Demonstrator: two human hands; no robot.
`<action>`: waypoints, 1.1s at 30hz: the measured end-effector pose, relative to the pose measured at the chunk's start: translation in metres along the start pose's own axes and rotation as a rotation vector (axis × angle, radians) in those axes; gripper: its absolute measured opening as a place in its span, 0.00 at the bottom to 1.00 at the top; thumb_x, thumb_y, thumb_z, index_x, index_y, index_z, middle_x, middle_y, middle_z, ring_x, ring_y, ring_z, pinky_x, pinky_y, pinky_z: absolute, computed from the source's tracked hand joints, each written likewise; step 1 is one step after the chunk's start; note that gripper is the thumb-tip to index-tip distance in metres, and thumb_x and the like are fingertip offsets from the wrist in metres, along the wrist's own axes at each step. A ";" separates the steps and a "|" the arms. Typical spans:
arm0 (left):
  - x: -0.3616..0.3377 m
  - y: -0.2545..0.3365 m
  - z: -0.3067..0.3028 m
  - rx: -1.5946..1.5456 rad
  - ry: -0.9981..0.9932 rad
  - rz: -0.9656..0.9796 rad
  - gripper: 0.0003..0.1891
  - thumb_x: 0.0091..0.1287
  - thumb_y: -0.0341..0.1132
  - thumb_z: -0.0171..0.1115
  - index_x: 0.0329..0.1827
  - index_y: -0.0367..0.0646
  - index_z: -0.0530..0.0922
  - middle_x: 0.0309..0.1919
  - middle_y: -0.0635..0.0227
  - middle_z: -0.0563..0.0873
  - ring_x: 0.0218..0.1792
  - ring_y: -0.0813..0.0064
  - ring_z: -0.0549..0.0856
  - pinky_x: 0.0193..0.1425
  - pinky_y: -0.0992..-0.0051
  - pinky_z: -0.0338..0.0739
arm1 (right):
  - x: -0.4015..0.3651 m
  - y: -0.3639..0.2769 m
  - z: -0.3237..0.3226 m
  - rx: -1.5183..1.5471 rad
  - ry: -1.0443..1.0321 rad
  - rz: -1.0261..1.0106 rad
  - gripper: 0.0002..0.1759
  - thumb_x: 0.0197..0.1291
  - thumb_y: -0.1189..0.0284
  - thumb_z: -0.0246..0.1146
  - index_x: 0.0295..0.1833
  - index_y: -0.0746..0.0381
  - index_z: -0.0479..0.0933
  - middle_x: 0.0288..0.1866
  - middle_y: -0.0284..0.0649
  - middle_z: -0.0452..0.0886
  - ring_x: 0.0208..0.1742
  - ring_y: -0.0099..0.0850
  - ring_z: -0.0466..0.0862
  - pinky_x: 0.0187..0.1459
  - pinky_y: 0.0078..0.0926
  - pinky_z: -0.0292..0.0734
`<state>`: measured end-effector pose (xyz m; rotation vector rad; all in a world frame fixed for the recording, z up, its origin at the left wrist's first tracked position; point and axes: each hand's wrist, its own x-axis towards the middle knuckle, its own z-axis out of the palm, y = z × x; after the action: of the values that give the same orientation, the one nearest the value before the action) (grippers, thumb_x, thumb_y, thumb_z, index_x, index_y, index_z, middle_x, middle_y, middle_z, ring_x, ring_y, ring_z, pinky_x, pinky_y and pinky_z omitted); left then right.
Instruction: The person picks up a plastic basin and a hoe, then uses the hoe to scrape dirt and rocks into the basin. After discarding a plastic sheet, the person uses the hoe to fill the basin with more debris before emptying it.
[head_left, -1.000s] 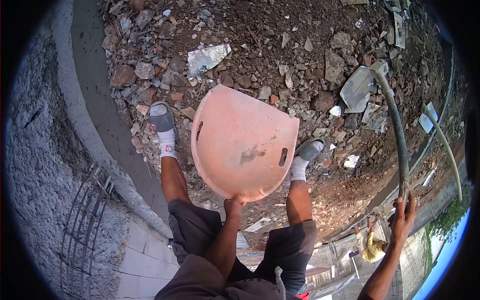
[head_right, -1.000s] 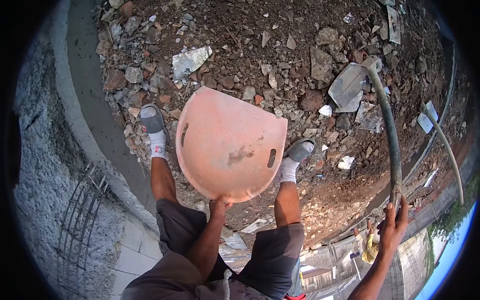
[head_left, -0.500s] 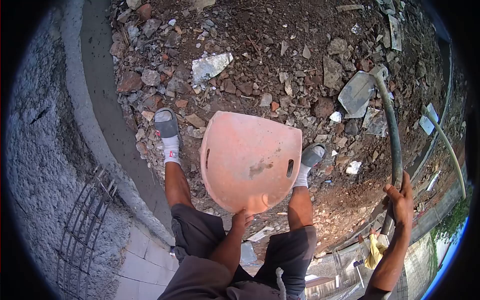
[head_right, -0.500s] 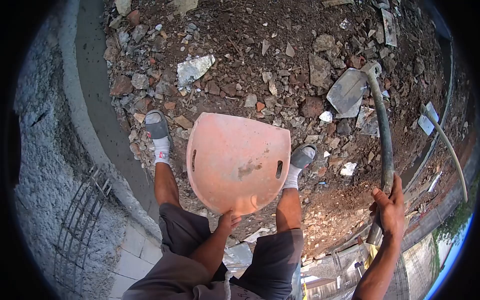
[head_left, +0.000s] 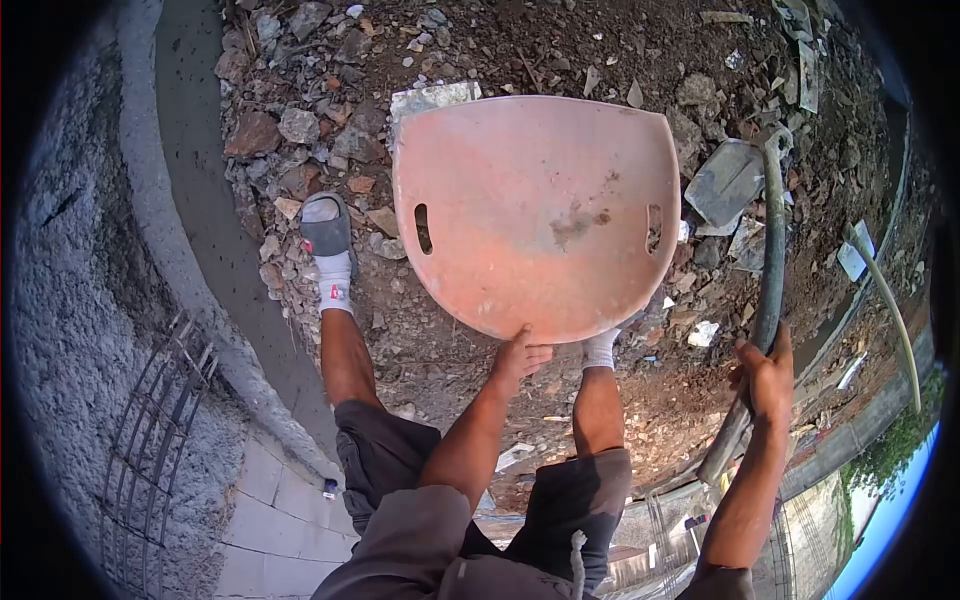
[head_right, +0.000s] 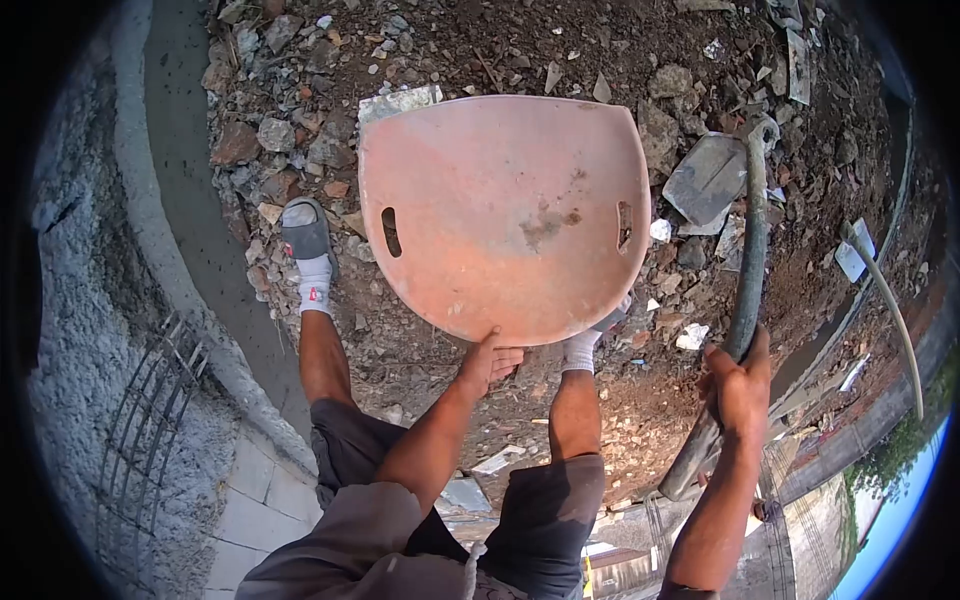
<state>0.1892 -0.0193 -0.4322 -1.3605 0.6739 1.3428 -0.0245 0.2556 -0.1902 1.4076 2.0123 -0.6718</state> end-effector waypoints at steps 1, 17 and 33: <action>-0.008 0.003 0.006 -0.001 0.002 0.011 0.36 0.66 0.64 0.52 0.57 0.35 0.74 0.47 0.51 0.86 0.48 0.61 0.86 0.54 0.65 0.79 | 0.013 -0.008 0.001 0.001 0.002 -0.040 0.29 0.54 0.71 0.64 0.61 0.66 0.64 0.29 0.40 0.75 0.17 0.30 0.77 0.18 0.28 0.71; -0.001 -0.002 -0.078 0.180 0.357 -0.095 0.28 0.69 0.59 0.50 0.61 0.47 0.72 0.47 0.59 0.85 0.44 0.63 0.86 0.46 0.63 0.80 | 0.139 -0.032 0.024 0.378 -0.157 0.135 0.10 0.55 0.72 0.65 0.36 0.66 0.72 0.22 0.39 0.75 0.15 0.29 0.77 0.17 0.27 0.72; -0.051 0.130 -0.112 0.746 0.800 0.793 0.37 0.61 0.44 0.67 0.67 0.29 0.65 0.58 0.41 0.77 0.60 0.49 0.78 0.62 0.63 0.72 | 0.061 -0.111 0.089 0.704 -0.065 -0.368 0.14 0.53 0.73 0.62 0.43 0.64 0.67 0.25 0.37 0.75 0.15 0.26 0.75 0.16 0.24 0.71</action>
<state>0.0976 -0.1728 -0.4431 -0.9739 2.1755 0.8622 -0.1305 0.1990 -0.2879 1.3393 2.0947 -1.6892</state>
